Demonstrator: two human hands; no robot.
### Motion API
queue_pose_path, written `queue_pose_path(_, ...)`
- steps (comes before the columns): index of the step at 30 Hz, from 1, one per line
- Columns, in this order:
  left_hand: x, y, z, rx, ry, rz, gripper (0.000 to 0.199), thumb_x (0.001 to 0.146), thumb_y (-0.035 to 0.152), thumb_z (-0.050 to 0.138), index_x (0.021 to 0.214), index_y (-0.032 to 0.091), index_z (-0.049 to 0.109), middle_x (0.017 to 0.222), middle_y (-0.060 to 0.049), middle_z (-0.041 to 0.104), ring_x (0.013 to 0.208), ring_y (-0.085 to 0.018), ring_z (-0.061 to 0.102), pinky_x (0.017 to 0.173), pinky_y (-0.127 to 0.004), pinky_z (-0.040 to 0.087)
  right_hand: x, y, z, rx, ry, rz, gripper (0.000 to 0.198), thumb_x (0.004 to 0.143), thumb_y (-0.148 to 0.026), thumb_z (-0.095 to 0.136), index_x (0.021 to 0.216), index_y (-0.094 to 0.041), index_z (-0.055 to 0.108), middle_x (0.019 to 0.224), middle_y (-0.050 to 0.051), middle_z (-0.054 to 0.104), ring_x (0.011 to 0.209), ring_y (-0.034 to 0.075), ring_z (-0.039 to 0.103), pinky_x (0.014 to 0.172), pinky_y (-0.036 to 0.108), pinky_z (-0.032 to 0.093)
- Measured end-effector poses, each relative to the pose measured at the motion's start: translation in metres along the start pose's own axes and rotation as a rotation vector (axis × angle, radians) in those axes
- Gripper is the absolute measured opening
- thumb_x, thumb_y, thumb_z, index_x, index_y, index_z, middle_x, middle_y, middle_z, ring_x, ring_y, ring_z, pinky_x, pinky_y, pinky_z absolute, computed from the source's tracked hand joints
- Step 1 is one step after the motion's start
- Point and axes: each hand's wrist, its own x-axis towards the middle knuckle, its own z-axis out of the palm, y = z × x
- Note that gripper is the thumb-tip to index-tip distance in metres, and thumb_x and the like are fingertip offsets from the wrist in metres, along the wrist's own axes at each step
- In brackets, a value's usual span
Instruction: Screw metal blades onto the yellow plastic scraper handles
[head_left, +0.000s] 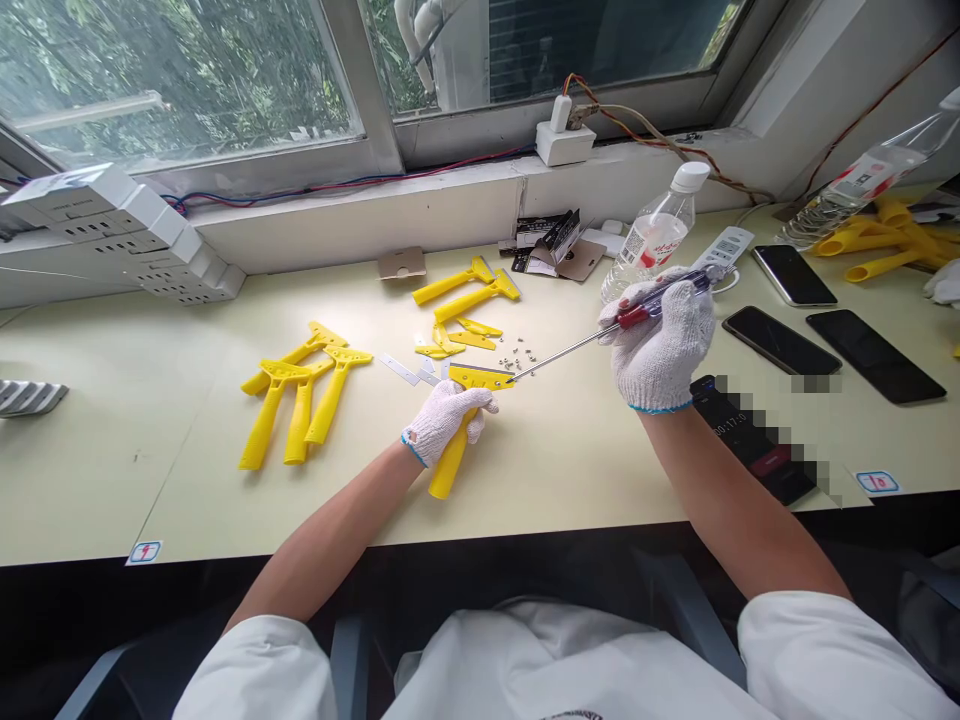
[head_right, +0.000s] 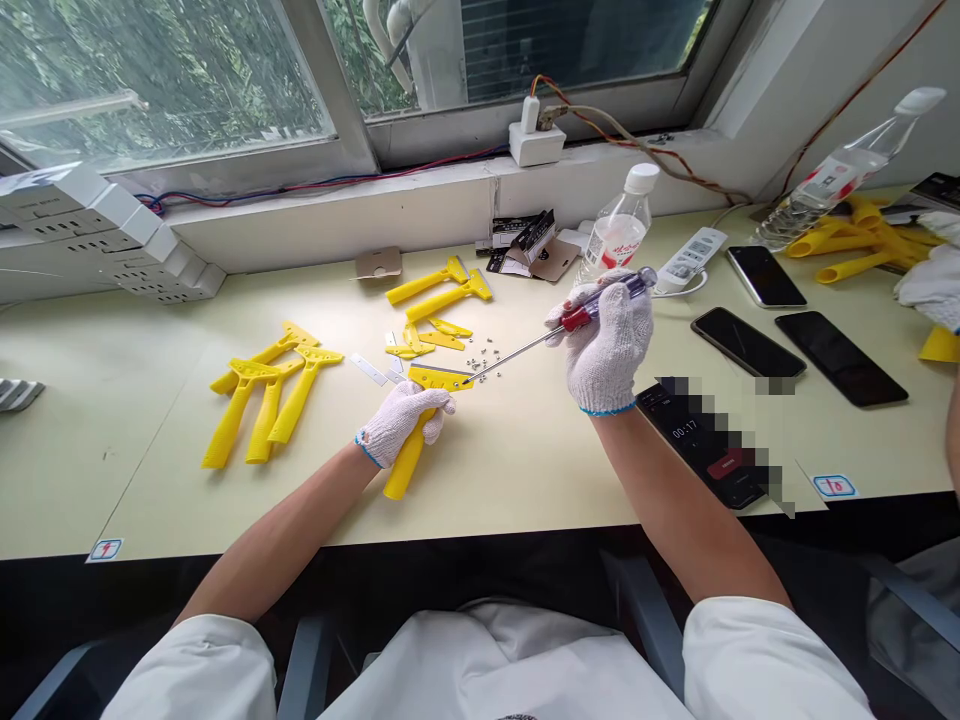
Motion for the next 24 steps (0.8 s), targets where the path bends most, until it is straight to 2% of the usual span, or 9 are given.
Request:
queue_pose_path(11, 0.0015, -0.0043, -0.0027, 0.047, 0.001, 0.003, 0.028, 0.091, 0.042, 0.075, 0.077, 0.018, 0.077, 0.049, -0.003, 0.058, 0.049, -0.015, 0.052, 0.057, -0.029, 0.045, -0.0058, 0.0058, 0.0006, -0.031, -0.062, -0.029, 0.043, 0.095, -0.059, 0.085, 0.103, -0.027, 0.058, 0.082, -0.003, 0.062, 0.071, 0.014, 0.068, 0.062, 0.029, 0.065)
queue_pose_path(24, 0.0003, -0.0031, -0.0013, 0.091, -0.013, 0.011, 0.027, 0.09, 0.04, 0.074, 0.077, 0.017, 0.08, 0.049, -0.003, 0.059, 0.049, -0.015, 0.052, 0.059, -0.03, 0.045, -0.01, 0.0053, 0.006, -0.094, -0.04, 0.023, 0.049, 0.091, -0.063, 0.086, 0.104, -0.027, 0.055, 0.083, -0.003, 0.063, 0.068, 0.016, 0.069, 0.061, 0.033, 0.065)
